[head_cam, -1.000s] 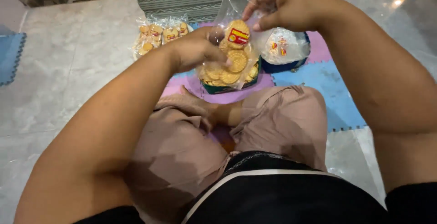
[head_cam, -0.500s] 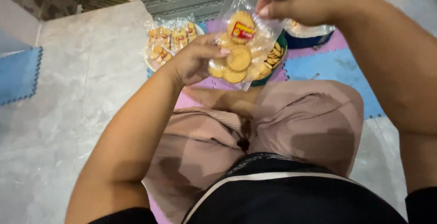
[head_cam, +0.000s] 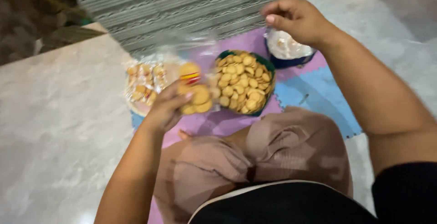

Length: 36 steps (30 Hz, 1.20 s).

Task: The person picks up small, round biscuits from a green basket and places them into clear plastic bags by hand. They handle the biscuits one or two at a time and place the filled bags onto a white tray.

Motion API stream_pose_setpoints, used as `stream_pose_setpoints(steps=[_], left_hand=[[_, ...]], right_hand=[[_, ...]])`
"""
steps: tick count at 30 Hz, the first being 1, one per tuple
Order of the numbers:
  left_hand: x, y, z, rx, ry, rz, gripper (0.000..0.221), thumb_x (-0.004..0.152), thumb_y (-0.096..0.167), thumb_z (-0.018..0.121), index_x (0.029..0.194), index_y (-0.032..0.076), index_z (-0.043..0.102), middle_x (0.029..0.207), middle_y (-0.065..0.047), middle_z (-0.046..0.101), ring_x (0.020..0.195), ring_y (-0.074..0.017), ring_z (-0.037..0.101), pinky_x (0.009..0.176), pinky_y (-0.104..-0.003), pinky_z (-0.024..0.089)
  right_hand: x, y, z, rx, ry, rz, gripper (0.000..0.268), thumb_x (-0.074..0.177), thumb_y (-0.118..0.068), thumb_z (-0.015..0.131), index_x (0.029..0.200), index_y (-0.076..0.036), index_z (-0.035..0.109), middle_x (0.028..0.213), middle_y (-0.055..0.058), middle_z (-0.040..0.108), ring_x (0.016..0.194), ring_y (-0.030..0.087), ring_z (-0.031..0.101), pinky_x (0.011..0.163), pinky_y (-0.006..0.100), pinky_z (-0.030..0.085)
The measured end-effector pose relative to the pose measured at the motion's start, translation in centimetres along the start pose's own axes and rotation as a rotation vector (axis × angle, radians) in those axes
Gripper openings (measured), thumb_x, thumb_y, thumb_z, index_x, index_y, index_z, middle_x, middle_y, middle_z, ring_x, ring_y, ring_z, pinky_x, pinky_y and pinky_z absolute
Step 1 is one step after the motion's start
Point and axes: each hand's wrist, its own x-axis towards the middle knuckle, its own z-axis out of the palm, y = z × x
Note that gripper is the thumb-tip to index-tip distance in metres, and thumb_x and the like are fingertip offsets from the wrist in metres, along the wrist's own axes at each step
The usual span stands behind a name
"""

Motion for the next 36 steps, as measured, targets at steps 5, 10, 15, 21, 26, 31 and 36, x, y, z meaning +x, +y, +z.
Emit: stream_pose_setpoints(steps=[5,10,15,21,26,31,36], left_hand=[[0.3,-1.5,-2.1,-0.039,0.215,0.096,0.051,0.084,0.000,0.067,0.133,-0.005,0.053,0.122,-0.027,0.066,0.103,-0.0374,0.069,0.090,-0.047,0.057],[1.0,-2.6,-2.6,-0.065,0.370,0.160,0.064,0.082,0.002,0.067,0.142,-0.003,0.046,0.128,-0.029,0.063,0.108,-0.0428,0.067,0.090,-0.056,0.058],[2.6,-4.6,-3.8,-0.093,0.476,0.171,0.058,0.081,-0.003,0.062,0.137,-0.005,0.049,0.124,-0.031,0.064,0.108,-0.0442,0.068,0.091,-0.059,0.056],[6.7,-7.3,-5.3,-0.127,0.454,0.161,0.058,0.081,0.001,0.065,0.137,-0.006,0.050,0.121,-0.031,0.065,0.104,-0.0432,0.069,0.089,-0.057,0.057],[10.3,-9.0,-3.9,-0.252,0.437,0.187,0.069,0.075,-0.005,0.070,0.141,-0.002,0.048,0.127,-0.026,0.064,0.112,-0.0403,0.067,0.096,-0.057,0.053],[11.3,-9.6,-0.7,-0.313,0.411,0.239,0.073,0.074,-0.011,0.073,0.141,0.001,0.048,0.127,-0.019,0.065,0.113,-0.0326,0.066,0.097,-0.052,0.054],[12.3,-15.5,-7.2,-0.289,0.360,0.206,0.071,0.079,-0.008,0.074,0.143,0.004,0.045,0.126,-0.022,0.065,0.111,-0.0361,0.068,0.092,-0.051,0.058]], right_hand=[[-1.9,31.4,3.0,-0.649,-0.119,0.484,0.030,0.092,-0.037,0.070,0.099,-0.010,0.080,0.086,0.014,0.075,0.081,0.032,0.067,0.076,0.044,0.052],[-4.2,42.6,9.0,-0.356,-0.218,1.073,0.043,0.076,-0.032,0.085,0.089,0.006,0.072,0.069,0.028,0.071,0.059,0.044,0.073,0.051,0.055,0.062],[-3.8,38.2,13.6,-0.580,-0.414,0.884,0.058,0.065,-0.025,0.084,0.109,0.011,0.072,0.093,0.027,0.075,0.092,0.041,0.076,0.080,0.050,0.063],[-6.0,29.0,16.2,0.350,-0.518,1.182,0.058,0.084,-0.018,0.085,0.133,0.004,0.062,0.110,0.030,0.073,0.091,0.042,0.076,0.074,0.051,0.065],[-3.5,36.6,11.3,-0.500,-0.611,0.662,0.032,0.096,-0.027,0.059,0.103,0.003,0.069,0.096,0.026,0.072,0.080,0.038,0.074,0.065,0.048,0.063],[-1.2,44.4,5.3,-1.560,0.252,-0.066,0.012,0.094,-0.015,0.051,0.097,-0.010,0.061,0.087,0.008,0.061,0.047,0.021,0.064,0.036,0.037,0.046],[2.1,37.1,5.8,-1.080,-0.328,0.687,0.032,0.095,-0.013,0.049,0.109,-0.005,0.076,0.101,0.018,0.078,0.096,0.039,0.077,0.078,0.053,0.062]])
